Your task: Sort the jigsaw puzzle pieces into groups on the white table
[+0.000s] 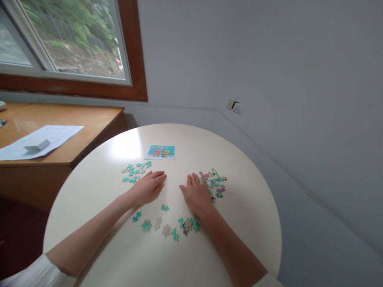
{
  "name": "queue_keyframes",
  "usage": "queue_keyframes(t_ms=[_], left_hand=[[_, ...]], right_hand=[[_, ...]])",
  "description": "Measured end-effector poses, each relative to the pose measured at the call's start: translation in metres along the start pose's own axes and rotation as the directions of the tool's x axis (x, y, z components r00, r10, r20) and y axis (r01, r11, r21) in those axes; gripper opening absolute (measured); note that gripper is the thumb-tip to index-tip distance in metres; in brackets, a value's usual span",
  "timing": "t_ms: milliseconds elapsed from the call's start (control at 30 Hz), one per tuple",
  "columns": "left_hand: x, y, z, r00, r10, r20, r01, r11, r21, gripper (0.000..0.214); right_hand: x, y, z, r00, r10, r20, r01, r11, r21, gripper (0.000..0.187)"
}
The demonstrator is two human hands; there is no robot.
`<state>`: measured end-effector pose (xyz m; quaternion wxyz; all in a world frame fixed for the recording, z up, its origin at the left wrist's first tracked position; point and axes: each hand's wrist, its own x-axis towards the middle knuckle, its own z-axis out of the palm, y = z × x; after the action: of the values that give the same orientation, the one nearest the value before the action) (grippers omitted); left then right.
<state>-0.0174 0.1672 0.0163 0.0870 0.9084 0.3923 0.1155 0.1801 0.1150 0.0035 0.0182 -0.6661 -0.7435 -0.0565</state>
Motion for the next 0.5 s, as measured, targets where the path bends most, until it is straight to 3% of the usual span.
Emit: queue_keyframes(t_ms=[167,267,367,433,500], left_hand=[[0.000,0.001,-0.001,1.000,-0.009,0.012,0.009,1.000,-0.012,0.034],[0.000,0.001,-0.001,1.000,-0.018,0.003,0.018,1.000,-0.007,0.035],[0.000,0.000,0.001,1.000,-0.017,-0.012,0.016,1.000,-0.011,0.037],[0.000,-0.002,0.002,1.000,-0.012,-0.011,0.012,1.000,-0.011,0.038],[0.000,-0.002,0.002,1.000,-0.015,-0.009,0.015,1.000,-0.009,0.038]], right_hand=[[0.003,0.003,0.001,0.991,0.084,-0.103,-0.079,0.996,0.049,0.055],[0.001,-0.005,-0.007,0.971,-0.105,-0.215,0.155,0.961,0.230,0.045],[-0.005,-0.017,-0.019,0.861,-0.359,-0.360,0.491,0.773,0.403,0.034],[-0.009,-0.024,-0.026,0.827,-0.368,-0.424,0.548,0.695,0.465,0.026],[-0.012,-0.028,-0.029,0.834,-0.349,-0.427,0.539,0.683,0.494,0.026]])
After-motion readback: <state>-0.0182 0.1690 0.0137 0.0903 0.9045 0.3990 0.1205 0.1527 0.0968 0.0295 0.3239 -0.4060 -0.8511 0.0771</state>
